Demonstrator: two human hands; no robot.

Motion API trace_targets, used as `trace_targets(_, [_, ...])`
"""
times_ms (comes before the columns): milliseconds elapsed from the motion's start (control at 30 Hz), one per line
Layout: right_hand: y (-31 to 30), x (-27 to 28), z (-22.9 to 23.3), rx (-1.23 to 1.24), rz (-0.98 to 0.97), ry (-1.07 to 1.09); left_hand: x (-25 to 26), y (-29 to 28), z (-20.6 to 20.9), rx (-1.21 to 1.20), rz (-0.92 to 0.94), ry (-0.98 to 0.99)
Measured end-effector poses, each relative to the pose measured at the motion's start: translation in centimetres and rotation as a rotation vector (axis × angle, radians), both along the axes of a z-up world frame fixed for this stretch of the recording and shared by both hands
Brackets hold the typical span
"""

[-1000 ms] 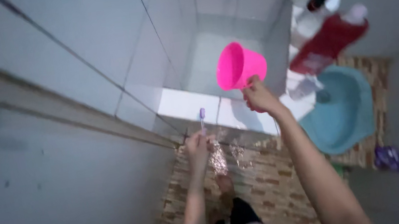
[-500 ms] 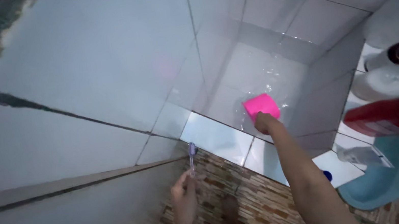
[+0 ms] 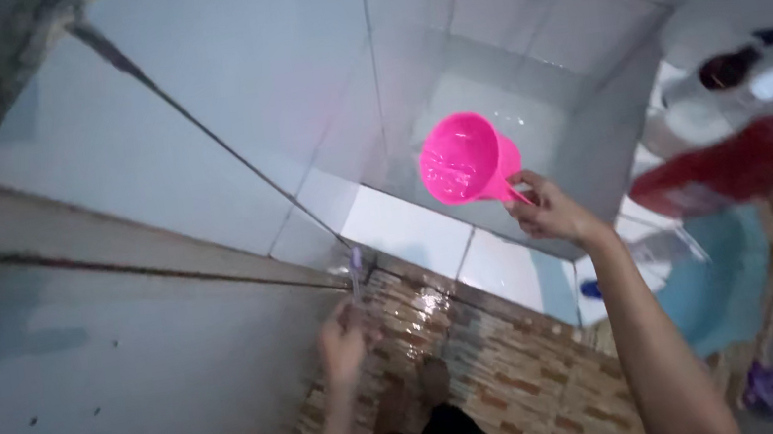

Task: The person scrubs the tiled wall next to a squat toilet using a toothbrush and a small bottle cap containing cleaning liquid. They then rinse the toothbrush with water from a pink scoop and pour red cleaning liquid from a bottle into the toilet bowl.

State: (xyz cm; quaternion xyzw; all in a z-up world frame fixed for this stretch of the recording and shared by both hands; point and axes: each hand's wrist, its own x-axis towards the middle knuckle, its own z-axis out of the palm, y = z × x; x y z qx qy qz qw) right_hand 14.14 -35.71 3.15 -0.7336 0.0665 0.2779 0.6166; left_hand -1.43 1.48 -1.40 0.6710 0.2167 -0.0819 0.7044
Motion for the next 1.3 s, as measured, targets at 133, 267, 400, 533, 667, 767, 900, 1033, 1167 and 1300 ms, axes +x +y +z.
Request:
trace_targets(133, [1.8, -6.2, 6.8, 0.055, -0.098, -0.020, -0.3, 0.8, -0.2, 0.012, -0.064, -0.009])
trace_targets(267, [2.9, -13.6, 11.3, 0.133, -0.293, -0.059, -0.8, 0.5, 1.1, 0.082, -0.168, -0.203])
trace_targets(400, [3.3, -23.9, 13.0, 0.024, -0.501, -0.056, -1.7, -1.5, 3.0, 0.173, -0.245, -0.130])
trace_targets(533, [2.3, -35.1, 13.4, 0.171, -0.743, -0.046, -2.9, -4.7, 4.4, -0.050, -0.312, -0.009])
trace_targets(667, [1.0, -43.9, 12.1, 0.052, -0.929, 0.080, -4.4, -8.5, 4.8, 0.044, -0.475, 0.034])
trace_targets(767, [0.5, -47.8, 9.8, 0.088, -1.045, 0.146, -5.5, -11.6, 3.7, -0.016, -0.577, -0.006])
trace_targets(900, [-0.5, -50.2, 7.3, 0.048, -1.157, 0.181, -6.3, -15.9, 1.4, 0.115, -0.641, -0.058])
trace_targets(1033, [-1.7, -49.0, 5.3, 0.036, -1.208, 0.185, -3.4, -21.3, 0.1, 0.328, -0.692, -0.256])
trace_targets(1167, [-2.8, -47.1, 4.1, 0.102, -1.126, 0.059, -0.5, -26.7, 0.8, 0.532, -0.597, -0.516])
trace_targets(1300, [-3.7, -45.2, 4.3, 0.053, -1.067, 0.089, 0.6, -30.1, 1.4, 0.645, -0.641, -0.426])
